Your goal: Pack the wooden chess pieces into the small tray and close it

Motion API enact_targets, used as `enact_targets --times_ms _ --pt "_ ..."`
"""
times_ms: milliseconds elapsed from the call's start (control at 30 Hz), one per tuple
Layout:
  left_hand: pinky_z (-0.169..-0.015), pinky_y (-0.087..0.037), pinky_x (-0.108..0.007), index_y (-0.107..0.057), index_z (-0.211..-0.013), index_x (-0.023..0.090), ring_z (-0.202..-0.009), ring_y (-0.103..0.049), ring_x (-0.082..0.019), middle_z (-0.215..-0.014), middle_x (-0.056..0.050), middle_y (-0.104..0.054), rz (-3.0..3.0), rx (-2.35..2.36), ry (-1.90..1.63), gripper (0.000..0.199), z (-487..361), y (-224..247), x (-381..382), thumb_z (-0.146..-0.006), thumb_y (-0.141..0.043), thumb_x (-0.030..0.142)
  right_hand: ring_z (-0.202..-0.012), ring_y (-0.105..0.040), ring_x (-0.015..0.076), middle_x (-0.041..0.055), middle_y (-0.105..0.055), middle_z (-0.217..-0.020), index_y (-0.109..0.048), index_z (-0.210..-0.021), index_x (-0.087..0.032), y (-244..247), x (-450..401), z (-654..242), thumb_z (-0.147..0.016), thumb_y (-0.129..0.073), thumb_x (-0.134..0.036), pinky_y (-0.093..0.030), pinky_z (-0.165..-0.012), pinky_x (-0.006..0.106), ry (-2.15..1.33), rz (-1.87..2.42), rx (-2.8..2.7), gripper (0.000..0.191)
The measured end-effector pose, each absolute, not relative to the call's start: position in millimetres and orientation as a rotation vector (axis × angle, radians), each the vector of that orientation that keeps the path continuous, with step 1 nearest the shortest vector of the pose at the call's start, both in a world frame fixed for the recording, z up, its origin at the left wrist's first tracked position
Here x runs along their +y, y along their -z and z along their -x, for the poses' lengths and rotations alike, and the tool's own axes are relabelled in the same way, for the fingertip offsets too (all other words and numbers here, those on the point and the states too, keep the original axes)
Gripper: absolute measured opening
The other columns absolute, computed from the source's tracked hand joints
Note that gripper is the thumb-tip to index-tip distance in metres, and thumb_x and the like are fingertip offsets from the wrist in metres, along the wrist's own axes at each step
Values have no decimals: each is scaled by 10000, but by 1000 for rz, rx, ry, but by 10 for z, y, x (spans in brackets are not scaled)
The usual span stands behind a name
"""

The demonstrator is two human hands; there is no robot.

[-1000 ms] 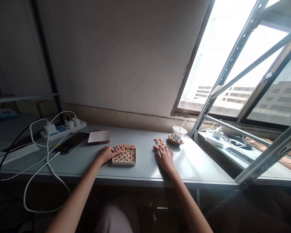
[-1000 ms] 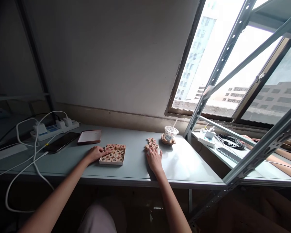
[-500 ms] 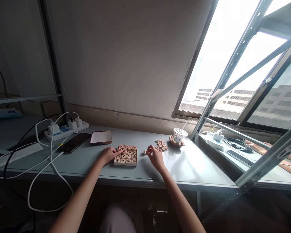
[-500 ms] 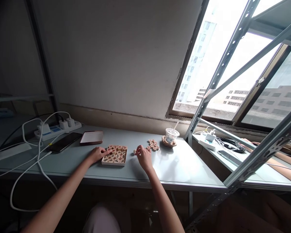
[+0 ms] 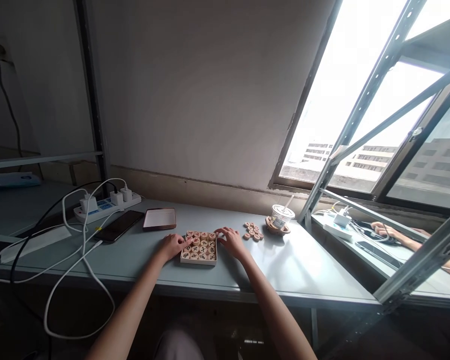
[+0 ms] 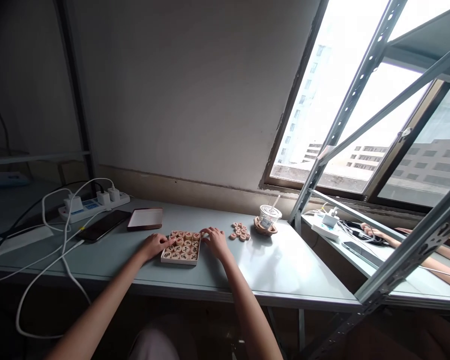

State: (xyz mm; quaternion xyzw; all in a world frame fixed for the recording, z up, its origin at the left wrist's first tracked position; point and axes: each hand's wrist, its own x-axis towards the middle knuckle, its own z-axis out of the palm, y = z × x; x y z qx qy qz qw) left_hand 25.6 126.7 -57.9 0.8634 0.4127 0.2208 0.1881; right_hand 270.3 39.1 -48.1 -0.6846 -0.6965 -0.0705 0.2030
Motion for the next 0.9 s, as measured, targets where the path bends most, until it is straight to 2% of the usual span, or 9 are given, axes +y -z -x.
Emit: enact_targets --times_ms 133,200,300,367,500,567,633,700,900 --pt "-537 -191 -252 -593 -493 167 -523 -352 -124 -485 -7 -434 -2418 1177 -598 618 -254 583 1268 -758 -341 665 -911 -575 177 34 -644 -949 -593 -1010 -213 494 505 -2705 -826 -548 -226 -421 -766 284 75 1812 -1889 190" --pt "-537 -184 -252 -597 -495 172 -516 -339 -123 -480 0 -419 -2426 1179 -593 621 -244 562 1251 -765 -326 661 -889 -577 161 35 -631 -952 -567 -1093 -211 525 521 -2690 -833 -518 -191 -434 -766 273 30 1777 -1877 265" --pt "-541 -188 -254 -573 -471 181 -520 -339 -129 -476 0 -408 -2435 1166 -606 625 -236 536 1228 -777 -306 657 -966 -558 166 60 -599 -1016 -560 -1161 -225 593 526 -2670 -849 -470 -184 -433 -818 271 66 1769 -1859 327" --pt "-543 -196 -256 -538 -446 187 -529 -348 -134 -478 -5 -412 -2429 1152 -613 619 -238 542 1231 -778 -306 656 -966 -556 176 74 -594 -1014 -617 -1073 -212 619 526 -2670 -851 -459 -198 -437 -820 274 85 1765 -1831 273" --pt "-544 -200 -260 -482 -440 189 -532 -350 -136 -497 -8 -413 -2406 1132 -640 605 -248 598 1276 -778 -297 655 -790 -587 164 59 -629 -875 -639 -914 -173 534 494 -2685 -815 -512 -250 -467 -753 287 3 1635 -1655 178" --pt "-540 -189 -260 -467 -433 194 -516 -323 -132 -485 -1 -383 -2396 1139 -645 604 -251 627 1298 -772 -294 663 -756 -601 157 50 -642 -849 -619 -981 -173 450 455 -2661 -813 -527 -310 -482 -728 284 -103 1505 -1548 236" --pt "-539 -183 -258 -455 -419 199 -511 -300 -128 -475 6 -359 -2400 1134 -635 603 -249 641 1309 -768 -295 664 -762 -623 152 48 -649 -894 -575 -1113 -191 383 416 -2599 -818 -526 -362 -497 -711 279 -255 1380 -1507 344" --pt "-539 -181 -255 -469 -424 199 -511 -293 -126 -478 8 -357 -2392 1138 -630 607 -243 636 1309 -767 -287 665 -792 -638 155 50 -646 -966 -565 -1159 -222 351 386 -2515 -824 -520 -387 -503 -714 280 -370 1305 -1545 376" --pt "-535 -191 -252 -550 -475 185 -522 -338 -133 -499 -2 -411 -2406 1136 -610 619 -225 599 1290 -775 -287 658 -886 -616 179 33 -675 -962 -657 -945 -231 360 318 -2334 -785 -586 -415 -449 -830 316 -312 1350 -1691 254"
